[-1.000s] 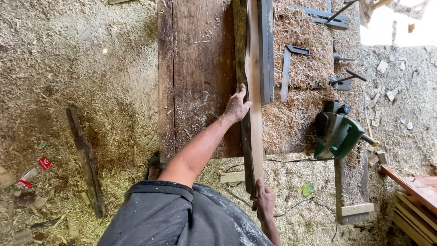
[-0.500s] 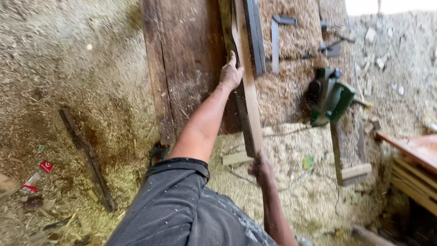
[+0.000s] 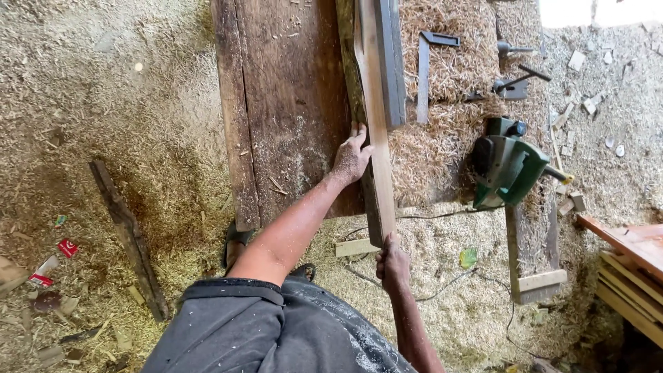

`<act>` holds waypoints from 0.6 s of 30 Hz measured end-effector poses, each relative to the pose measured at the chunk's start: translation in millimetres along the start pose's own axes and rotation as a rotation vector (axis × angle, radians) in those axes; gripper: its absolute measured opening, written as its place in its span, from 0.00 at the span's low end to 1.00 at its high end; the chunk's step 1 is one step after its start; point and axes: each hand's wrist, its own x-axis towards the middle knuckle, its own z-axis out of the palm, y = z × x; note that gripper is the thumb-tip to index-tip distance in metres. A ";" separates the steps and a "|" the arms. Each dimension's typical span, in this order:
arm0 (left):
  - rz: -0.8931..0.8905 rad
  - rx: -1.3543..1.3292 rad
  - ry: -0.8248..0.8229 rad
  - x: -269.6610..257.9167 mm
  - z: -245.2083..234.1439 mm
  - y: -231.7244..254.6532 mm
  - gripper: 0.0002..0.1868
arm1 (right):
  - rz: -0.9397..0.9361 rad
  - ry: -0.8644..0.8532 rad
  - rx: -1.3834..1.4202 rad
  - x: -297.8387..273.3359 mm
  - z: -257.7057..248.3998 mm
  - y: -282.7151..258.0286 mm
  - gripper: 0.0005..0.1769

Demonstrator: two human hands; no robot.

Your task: Measuring and marking wooden boards with an L-square in a workshop setting.

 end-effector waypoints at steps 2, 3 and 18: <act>-0.014 -0.009 -0.007 6.7 -4.3 6.0 0.41 | 0.032 0.024 -0.033 3.0 3.9 -8.1 0.29; -0.038 -0.016 -0.018 10.9 -6.1 7.0 0.41 | 0.030 0.009 -0.017 5.2 6.9 -12.0 0.29; -0.058 -0.002 -0.042 77.9 -25.3 4.6 0.41 | -0.059 -0.133 0.005 33.9 36.1 -58.5 0.24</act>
